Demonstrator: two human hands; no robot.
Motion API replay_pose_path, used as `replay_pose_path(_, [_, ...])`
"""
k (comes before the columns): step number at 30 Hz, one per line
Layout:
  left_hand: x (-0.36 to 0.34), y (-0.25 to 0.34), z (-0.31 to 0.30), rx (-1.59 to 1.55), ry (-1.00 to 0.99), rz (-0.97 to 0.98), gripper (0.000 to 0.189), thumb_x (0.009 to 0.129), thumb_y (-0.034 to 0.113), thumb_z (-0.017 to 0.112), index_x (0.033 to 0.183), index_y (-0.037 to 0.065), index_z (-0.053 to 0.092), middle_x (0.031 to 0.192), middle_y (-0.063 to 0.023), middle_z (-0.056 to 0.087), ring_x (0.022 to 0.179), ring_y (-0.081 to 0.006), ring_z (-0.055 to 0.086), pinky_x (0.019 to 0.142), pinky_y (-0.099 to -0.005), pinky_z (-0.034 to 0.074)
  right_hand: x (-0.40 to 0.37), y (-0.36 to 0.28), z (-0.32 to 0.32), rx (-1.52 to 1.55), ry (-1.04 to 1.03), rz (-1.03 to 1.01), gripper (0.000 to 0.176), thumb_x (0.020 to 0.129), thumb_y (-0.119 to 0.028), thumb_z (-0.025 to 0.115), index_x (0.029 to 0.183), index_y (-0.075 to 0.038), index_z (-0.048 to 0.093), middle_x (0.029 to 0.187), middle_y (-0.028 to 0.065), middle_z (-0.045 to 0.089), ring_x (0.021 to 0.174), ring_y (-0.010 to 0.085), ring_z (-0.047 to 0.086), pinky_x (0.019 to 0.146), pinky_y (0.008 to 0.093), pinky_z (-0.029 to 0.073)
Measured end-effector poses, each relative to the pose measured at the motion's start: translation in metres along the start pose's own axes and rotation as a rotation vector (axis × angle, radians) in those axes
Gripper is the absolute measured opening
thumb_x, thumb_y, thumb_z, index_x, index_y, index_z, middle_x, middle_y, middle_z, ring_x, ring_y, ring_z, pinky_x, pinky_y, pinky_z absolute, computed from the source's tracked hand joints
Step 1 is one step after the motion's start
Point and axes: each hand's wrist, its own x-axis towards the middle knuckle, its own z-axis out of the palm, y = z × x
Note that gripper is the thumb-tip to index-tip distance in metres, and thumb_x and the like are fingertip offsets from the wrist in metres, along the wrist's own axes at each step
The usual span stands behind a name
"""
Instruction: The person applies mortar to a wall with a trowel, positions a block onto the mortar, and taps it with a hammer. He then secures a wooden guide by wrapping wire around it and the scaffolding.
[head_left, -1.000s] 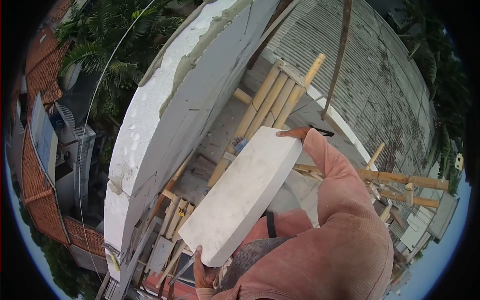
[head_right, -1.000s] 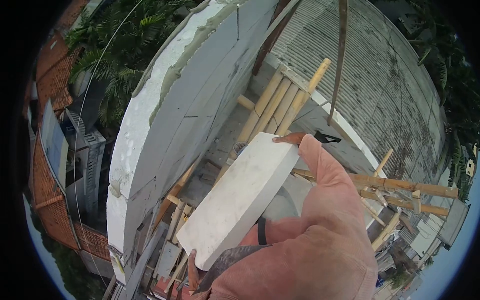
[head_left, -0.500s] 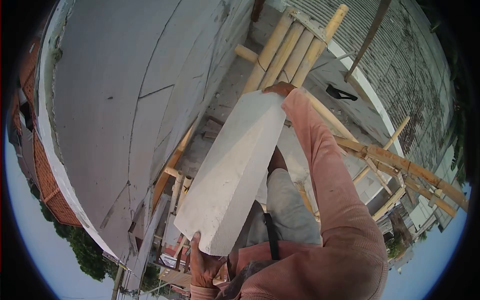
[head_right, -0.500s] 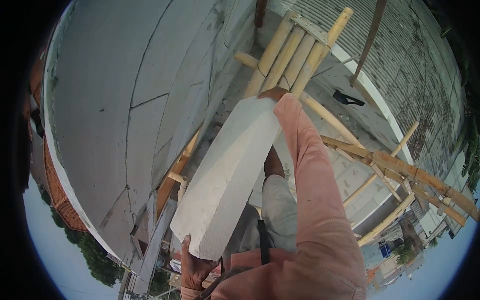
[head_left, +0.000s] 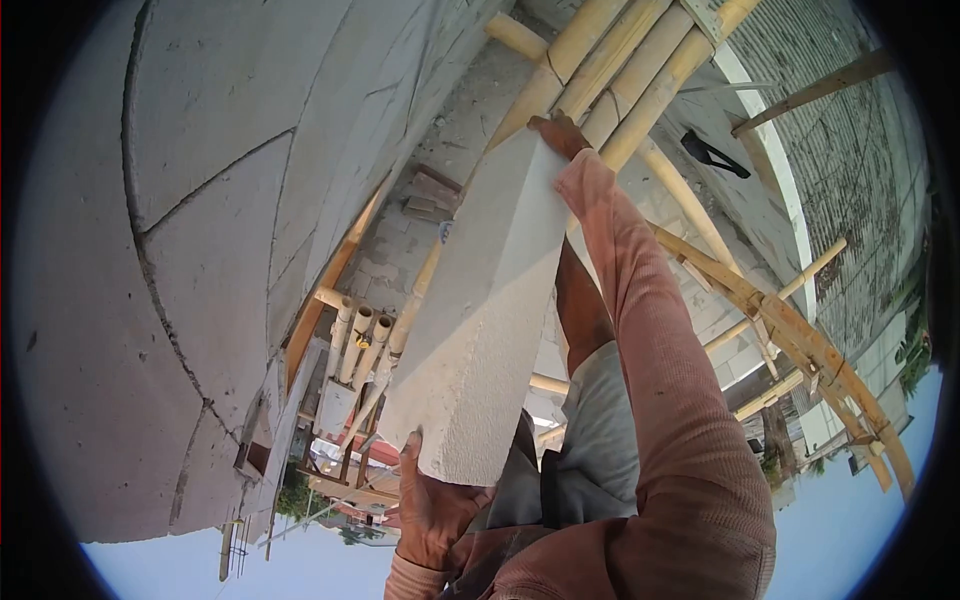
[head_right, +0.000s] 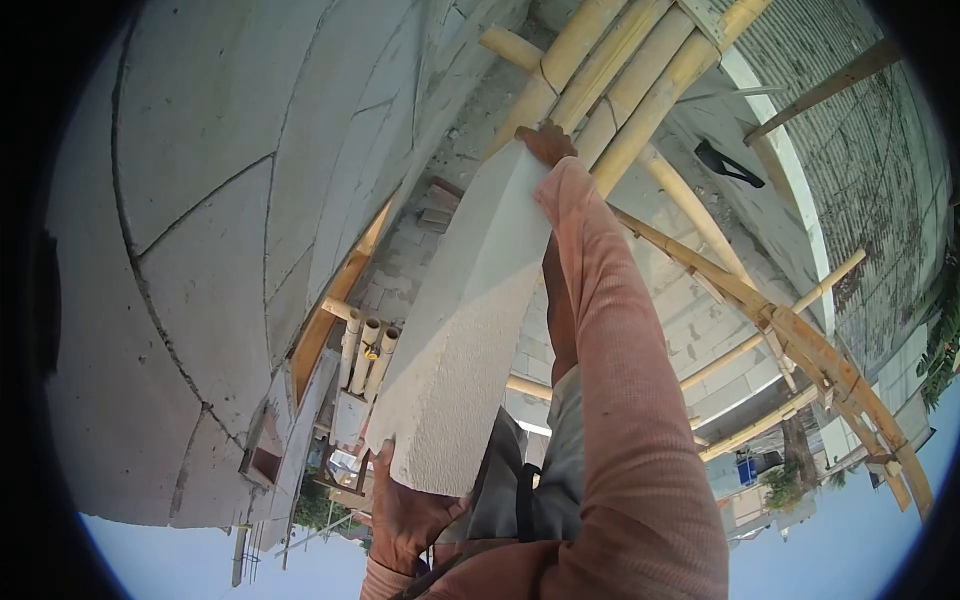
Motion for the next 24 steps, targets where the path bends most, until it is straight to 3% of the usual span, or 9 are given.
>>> replay_pose_path(4, [0.003,0.003,0.018,0.043,0.021,0.012,0.079,0.089,0.070,0.054,0.145,0.016,0.043,0.135,-0.0151,0.052,0.120,-0.0337,0.054,0.092,-0.0510,0.048,0.005,0.018,0.002,0.003,-0.015,-0.070,0.099,0.079,-0.060,0.061,0.150,0.006,0.037,0.146,0.0287,0.049,0.133,0.0419,0.050,0.110,0.0479,0.040])
replay_pose_path(7, [-0.002,0.005,0.026,0.001,0.029,-0.033,0.083,0.086,0.069,0.060,0.145,0.013,0.042,0.136,-0.0169,0.050,0.120,-0.0338,0.053,0.095,-0.0509,0.047,-0.007,0.023,-0.001,0.149,-0.087,-0.053,0.113,0.079,-0.072,0.060,0.152,0.008,0.030,0.154,0.0339,0.033,0.139,0.0450,0.042,0.113,0.0516,0.037])
replay_pose_path(10, [-0.001,-0.001,0.029,-0.148,0.026,-0.119,0.087,0.083,0.063,0.069,0.147,0.012,0.040,0.139,-0.0191,0.046,0.123,-0.0345,0.050,0.100,-0.0525,0.046,-0.083,0.012,0.014,0.243,0.110,0.201,0.129,0.075,-0.084,0.058,0.156,0.007,0.016,0.158,0.0379,0.016,0.143,0.0477,0.034,0.115,0.0526,0.033])
replay_pose_path(12, [-0.001,-0.010,0.032,-0.158,-0.018,-0.087,0.088,0.082,0.059,0.073,0.147,0.011,0.038,0.141,-0.0200,0.043,0.127,-0.0353,0.048,0.104,-0.0534,0.044,-0.182,-0.006,0.027,0.290,0.037,0.200,0.141,0.070,-0.090,0.058,0.158,0.005,0.003,0.158,0.0382,0.011,0.145,0.0503,0.028,0.117,0.0546,0.030])
replay_pose_path(14, [0.000,-0.019,0.041,-0.151,-0.084,-0.046,0.090,0.082,0.057,0.075,0.148,0.011,0.035,0.143,-0.0205,0.041,0.130,-0.0359,0.045,0.106,-0.0541,0.043,-0.286,-0.031,0.025,0.218,-0.012,0.158,0.143,0.068,-0.090,0.059,0.159,0.003,-0.001,0.157,0.0373,0.015,0.144,0.0499,0.030,0.118,0.0519,0.030])
replay_pose_path(17, [0.001,-0.033,0.049,-0.147,-0.208,0.027,0.090,0.084,0.054,0.076,0.151,0.014,0.031,0.144,-0.0211,0.039,0.132,-0.0362,0.044,0.107,-0.0551,0.042,-0.365,-0.050,0.009,0.248,-0.130,0.239,0.144,0.067,-0.086,0.064,0.159,0.003,-0.001,0.157,0.0345,0.020,0.142,0.0474,0.035,0.116,0.0489,0.034])
replay_pose_path(20, [-0.001,-0.039,0.056,-0.145,-0.277,0.028,0.093,0.085,0.051,0.076,0.152,0.006,0.028,0.142,-0.0220,0.040,0.132,-0.0366,0.045,0.110,-0.0552,0.042,-0.374,-0.036,0.015,0.339,-0.244,0.305,0.142,0.067,-0.079,0.069,0.159,0.001,-0.003,0.156,0.0323,0.026,0.140,0.0437,0.040,0.113,0.0477,0.038])
replay_pose_path(23, [0.001,-0.022,0.038,-0.034,-0.280,-0.369,0.085,0.090,0.044,0.073,0.152,0.007,0.028,0.138,-0.0205,0.046,0.133,-0.0356,0.047,0.112,-0.0532,0.042,-0.353,-0.023,0.024,0.373,-0.227,0.375,0.136,0.066,-0.067,0.072,0.160,-0.006,-0.005,0.155,0.0309,0.025,0.140,0.0424,0.039,0.112,0.0492,0.039])
replay_pose_path(24, [-0.021,-0.017,0.029,0.124,-0.587,-0.305,0.083,0.098,0.041,0.063,0.153,-0.006,0.021,0.144,-0.0271,0.045,0.137,-0.0394,0.046,0.114,-0.0523,0.040,-0.348,-0.019,0.026,0.365,-0.202,0.384,0.134,0.066,-0.063,0.073,0.161,-0.010,-0.006,0.156,0.0305,0.023,0.140,0.0429,0.037,0.111,0.0510,0.038])
